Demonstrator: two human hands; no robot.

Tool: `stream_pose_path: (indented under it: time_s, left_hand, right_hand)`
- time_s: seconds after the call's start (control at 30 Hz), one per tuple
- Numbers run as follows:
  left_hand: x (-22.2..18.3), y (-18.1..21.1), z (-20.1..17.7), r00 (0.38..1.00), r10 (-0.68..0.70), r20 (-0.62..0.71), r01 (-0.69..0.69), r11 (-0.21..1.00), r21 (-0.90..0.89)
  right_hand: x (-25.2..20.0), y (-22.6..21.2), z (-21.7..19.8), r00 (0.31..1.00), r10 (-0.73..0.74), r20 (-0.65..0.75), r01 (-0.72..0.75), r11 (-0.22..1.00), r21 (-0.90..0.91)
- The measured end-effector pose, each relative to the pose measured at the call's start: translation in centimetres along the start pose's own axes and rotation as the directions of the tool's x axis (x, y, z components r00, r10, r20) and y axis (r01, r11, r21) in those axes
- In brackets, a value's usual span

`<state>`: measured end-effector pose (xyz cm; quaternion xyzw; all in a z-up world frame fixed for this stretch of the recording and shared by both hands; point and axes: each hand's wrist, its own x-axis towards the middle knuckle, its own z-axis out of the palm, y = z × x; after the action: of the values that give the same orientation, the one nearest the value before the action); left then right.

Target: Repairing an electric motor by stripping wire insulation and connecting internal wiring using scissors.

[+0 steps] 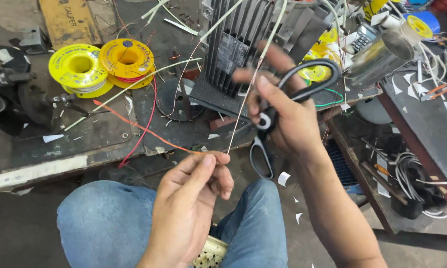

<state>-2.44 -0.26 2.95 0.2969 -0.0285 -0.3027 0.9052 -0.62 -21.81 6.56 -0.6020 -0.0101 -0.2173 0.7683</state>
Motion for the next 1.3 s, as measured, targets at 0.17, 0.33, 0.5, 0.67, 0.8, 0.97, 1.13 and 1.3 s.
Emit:
stream_pose_path:
  time_s: [0.17,0.33,0.5,0.67,0.8,0.97,1.13,1.3]
  left_hand:
    - [2.5,6.9,3.2,0.996,0.083,0.029,-0.085,0.994,0.071]
    - [8.2,10.3,5.4,0.989,0.143,0.022,-0.145,0.978,0.149]
    - [11.1,8.1,4.3,0.665,0.686,0.295,-0.682,0.397,0.614]
    - [11.8,8.0,0.4,0.283,0.51,0.813,-0.738,-0.426,0.524]
    - [9.5,10.0,0.1,0.438,0.303,0.846,-0.775,-0.35,0.527]
    - [7.2,10.4,0.3,0.198,0.057,0.978,-0.758,-0.624,0.19]
    - [4.8,8.7,1.8,0.225,0.035,0.974,-0.596,-0.786,0.166]
    - [3.6,8.1,1.8,0.354,0.151,0.923,-0.402,-0.867,0.295]
  right_hand:
    - [-0.5,0.7,-0.7,0.99,0.139,0.019,-0.14,0.976,0.168]
    - [-1.3,0.6,-2.1,0.988,0.154,0.031,-0.156,0.98,0.122]
    - [-2.0,0.0,-2.3,0.985,0.163,0.061,-0.167,0.983,0.071]
    - [-2.1,-1.4,-3.5,0.974,0.219,0.057,-0.224,0.968,0.116]
    - [-2.3,-4.1,-6.0,0.984,0.149,0.103,-0.152,0.988,0.025]
    - [-2.6,-5.4,-7.3,0.986,0.165,-0.003,-0.158,0.943,-0.293]
    - [-2.9,-5.1,-4.0,0.974,0.223,-0.038,-0.214,0.849,-0.484]
    - [-2.7,-3.9,-3.3,0.99,0.142,0.018,-0.105,0.81,-0.577]
